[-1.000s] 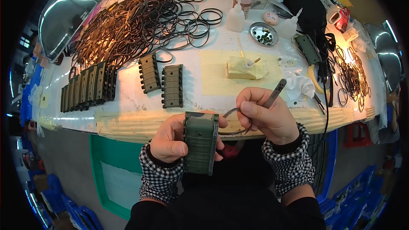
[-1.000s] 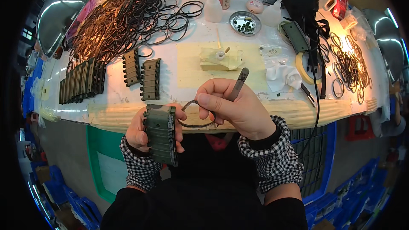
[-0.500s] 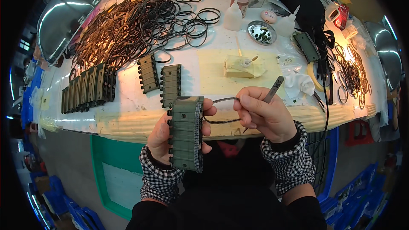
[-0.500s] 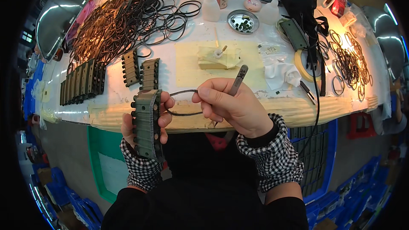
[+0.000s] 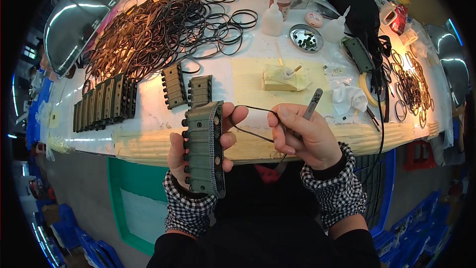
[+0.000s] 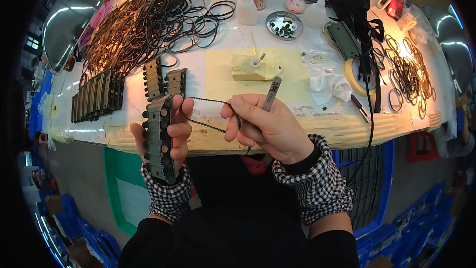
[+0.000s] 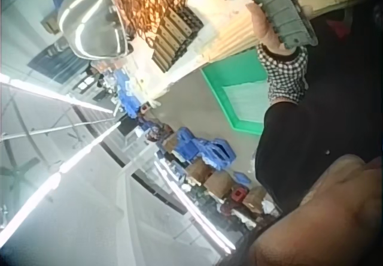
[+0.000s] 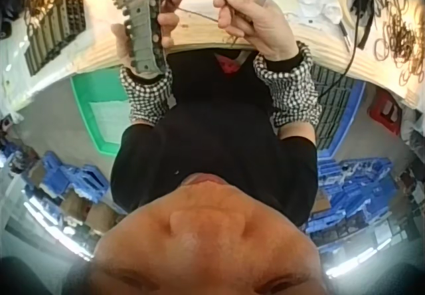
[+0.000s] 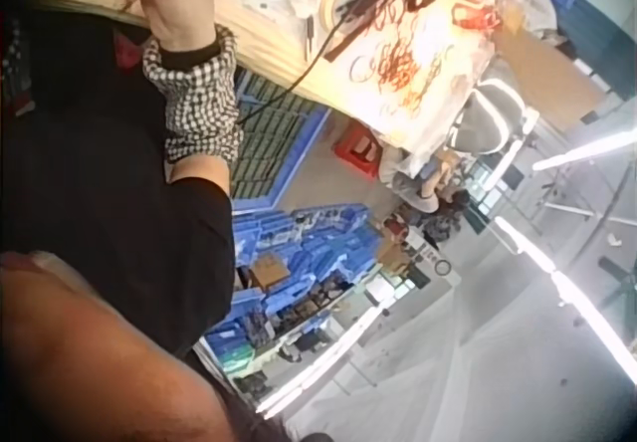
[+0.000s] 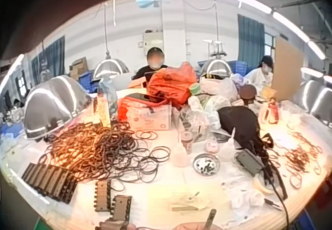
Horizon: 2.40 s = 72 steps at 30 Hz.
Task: Assemble small plastic components by threading cords through them using tweezers.
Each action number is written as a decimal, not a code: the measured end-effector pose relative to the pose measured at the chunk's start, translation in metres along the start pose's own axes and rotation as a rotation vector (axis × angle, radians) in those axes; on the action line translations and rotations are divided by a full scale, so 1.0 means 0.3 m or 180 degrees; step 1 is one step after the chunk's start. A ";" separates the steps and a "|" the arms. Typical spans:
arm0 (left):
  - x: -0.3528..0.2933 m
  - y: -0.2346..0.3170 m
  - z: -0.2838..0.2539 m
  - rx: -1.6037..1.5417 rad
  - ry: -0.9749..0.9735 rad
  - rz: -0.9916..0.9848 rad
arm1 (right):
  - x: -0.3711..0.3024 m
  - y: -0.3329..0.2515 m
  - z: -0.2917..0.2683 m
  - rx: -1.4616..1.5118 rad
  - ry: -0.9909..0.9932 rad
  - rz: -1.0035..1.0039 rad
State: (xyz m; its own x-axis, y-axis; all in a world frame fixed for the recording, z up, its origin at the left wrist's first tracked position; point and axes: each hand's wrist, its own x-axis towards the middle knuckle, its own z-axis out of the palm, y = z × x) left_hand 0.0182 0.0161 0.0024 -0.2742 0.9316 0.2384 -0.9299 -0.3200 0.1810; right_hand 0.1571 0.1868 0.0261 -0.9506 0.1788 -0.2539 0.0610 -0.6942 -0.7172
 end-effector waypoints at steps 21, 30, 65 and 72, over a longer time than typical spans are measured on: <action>0.016 -0.004 -0.004 0.1402 0.0779 -0.0073 | -0.017 -0.026 0.031 -0.1002 0.0855 -0.1417; 0.028 -0.088 -0.026 0.3248 0.0881 0.0451 | 0.027 0.025 0.112 -0.1350 0.0904 -0.1476; 0.044 -0.129 -0.033 0.4402 0.0777 0.1246 | 0.031 0.012 0.086 -0.2384 0.0688 -0.1141; 0.044 -0.123 -0.039 0.3974 0.0840 0.1162 | 0.031 0.002 0.106 -0.2838 0.0746 -0.1263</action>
State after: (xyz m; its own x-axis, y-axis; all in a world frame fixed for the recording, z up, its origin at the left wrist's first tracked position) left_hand 0.0461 0.0421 -0.0123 -0.6296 0.7188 0.2948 0.0159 -0.3674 0.9299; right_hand 0.1384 0.1659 0.0441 -0.8735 0.4835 0.0565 0.0498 0.2041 -0.9777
